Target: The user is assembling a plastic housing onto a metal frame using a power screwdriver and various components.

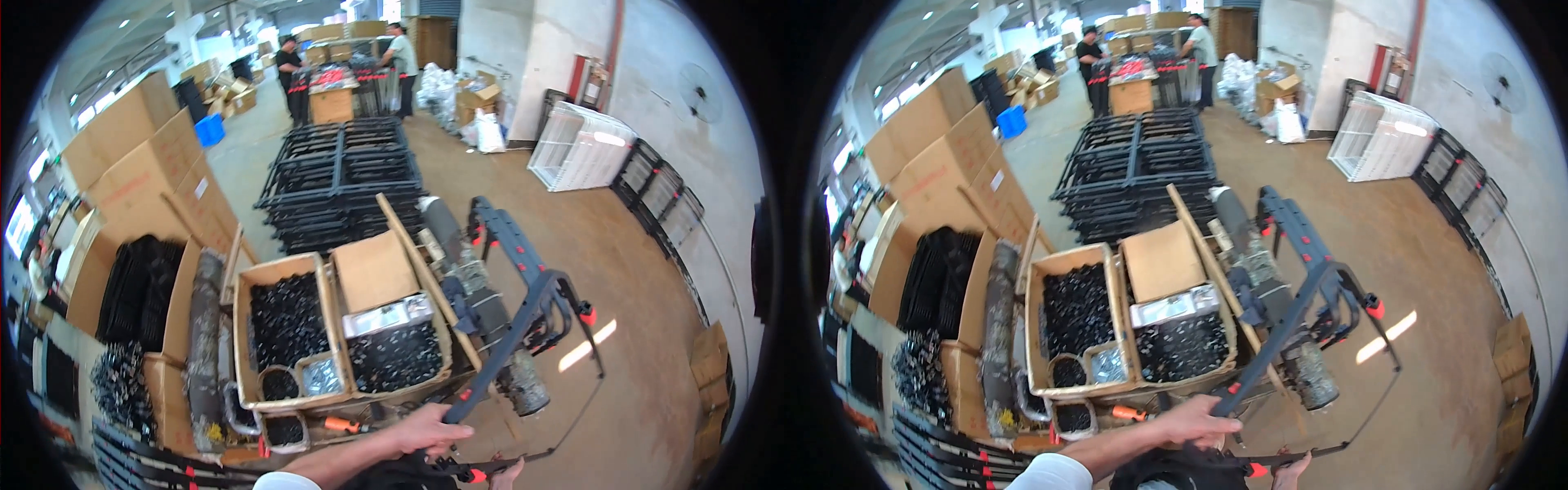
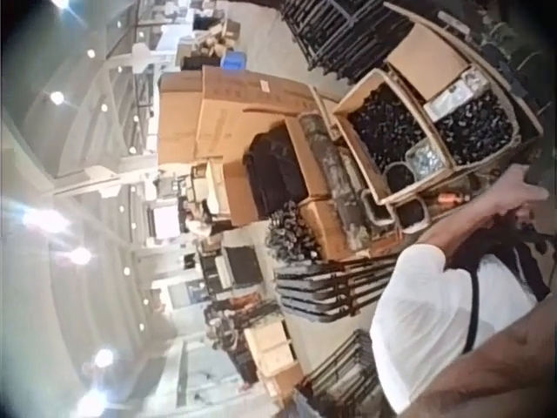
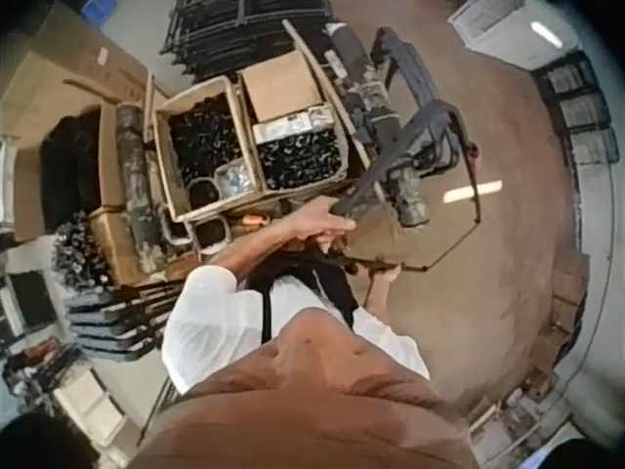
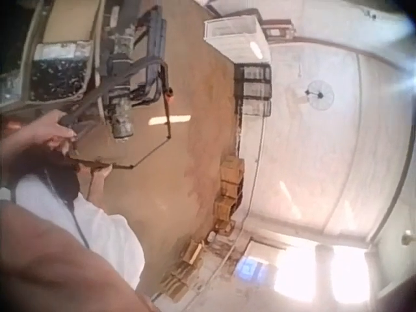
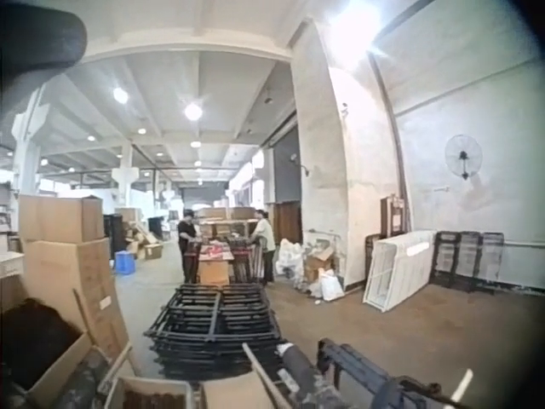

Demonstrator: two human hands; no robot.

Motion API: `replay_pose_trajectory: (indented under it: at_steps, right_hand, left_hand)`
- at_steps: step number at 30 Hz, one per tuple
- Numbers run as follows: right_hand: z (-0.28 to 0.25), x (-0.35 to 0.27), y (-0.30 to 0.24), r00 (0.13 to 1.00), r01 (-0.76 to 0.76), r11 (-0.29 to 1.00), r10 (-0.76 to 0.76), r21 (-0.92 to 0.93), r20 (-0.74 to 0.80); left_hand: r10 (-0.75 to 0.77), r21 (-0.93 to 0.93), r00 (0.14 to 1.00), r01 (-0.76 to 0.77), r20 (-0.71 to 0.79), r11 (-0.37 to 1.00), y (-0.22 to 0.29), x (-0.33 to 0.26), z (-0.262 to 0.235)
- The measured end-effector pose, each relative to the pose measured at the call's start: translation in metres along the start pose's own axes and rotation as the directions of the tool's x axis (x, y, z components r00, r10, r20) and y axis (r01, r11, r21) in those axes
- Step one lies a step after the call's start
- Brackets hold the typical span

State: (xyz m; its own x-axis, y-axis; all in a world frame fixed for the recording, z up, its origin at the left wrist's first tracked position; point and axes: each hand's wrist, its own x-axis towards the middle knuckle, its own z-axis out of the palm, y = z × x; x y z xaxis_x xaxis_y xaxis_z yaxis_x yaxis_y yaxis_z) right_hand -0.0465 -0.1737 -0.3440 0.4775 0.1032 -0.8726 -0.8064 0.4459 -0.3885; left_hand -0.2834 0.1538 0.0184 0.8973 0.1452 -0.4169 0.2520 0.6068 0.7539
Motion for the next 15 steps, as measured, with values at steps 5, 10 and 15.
replay_pose_trajectory:
  at_steps: [5, 10, 15]
  right_hand:
    - [0.1, -0.157, 0.008, 0.895, 0.445, 0.895, -0.443, -0.026, 0.045]
    - [0.119, -0.175, -0.104, 0.596, 0.78, 0.625, -0.733, -0.021, 0.328]
    - [0.202, -0.238, -0.07, 0.632, 0.728, 0.66, -0.54, -0.186, 0.555]
  left_hand:
    - [0.173, 0.116, 0.896, -0.137, -0.409, 0.984, -0.028, -0.14, -0.122]
    - [0.471, 0.471, 0.014, 0.028, -0.882, 0.882, -0.108, -0.25, -0.241]
    - [0.348, 0.316, -0.205, 0.172, -0.915, 0.933, -0.186, -0.395, -0.331]
